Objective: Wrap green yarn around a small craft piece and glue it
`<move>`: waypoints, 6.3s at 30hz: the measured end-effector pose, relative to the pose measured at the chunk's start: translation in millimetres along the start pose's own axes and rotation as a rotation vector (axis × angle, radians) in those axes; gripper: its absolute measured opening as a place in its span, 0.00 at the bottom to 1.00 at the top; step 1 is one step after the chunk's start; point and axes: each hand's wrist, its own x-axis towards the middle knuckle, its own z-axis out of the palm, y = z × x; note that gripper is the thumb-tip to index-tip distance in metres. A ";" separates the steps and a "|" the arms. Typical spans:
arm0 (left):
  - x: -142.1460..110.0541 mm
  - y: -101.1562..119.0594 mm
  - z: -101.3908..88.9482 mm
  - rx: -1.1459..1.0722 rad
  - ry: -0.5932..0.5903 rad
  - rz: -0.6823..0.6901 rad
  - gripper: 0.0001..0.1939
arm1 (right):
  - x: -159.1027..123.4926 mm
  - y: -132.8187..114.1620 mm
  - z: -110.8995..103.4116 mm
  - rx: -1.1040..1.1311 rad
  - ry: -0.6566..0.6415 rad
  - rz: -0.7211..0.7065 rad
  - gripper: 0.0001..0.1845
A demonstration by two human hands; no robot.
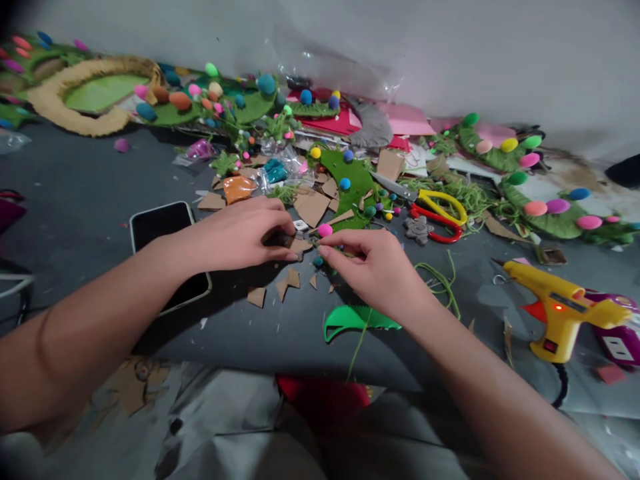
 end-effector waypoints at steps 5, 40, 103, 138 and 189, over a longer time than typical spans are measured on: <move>1.9 -1.8 0.5 -0.167 0.035 -0.013 0.17 | 1.5 -1.7 1.3 -0.003 0.039 -0.015 0.16; 1.5 27.4 5.3 -1.301 0.058 -0.126 0.07 | -18.7 -19.9 5.2 -0.359 0.461 -0.323 0.09; 0.8 16.7 24.1 -0.271 0.568 0.594 0.18 | -22.4 -21.4 -16.7 -0.578 0.220 -0.342 0.11; 0.8 28.8 11.0 -1.241 0.461 0.074 0.15 | -33.9 -29.7 -6.3 -0.592 0.355 -0.506 0.12; -0.1 43.3 15.0 -1.712 0.387 -0.016 0.12 | -32.4 -20.6 -0.9 -0.538 0.367 -0.593 0.12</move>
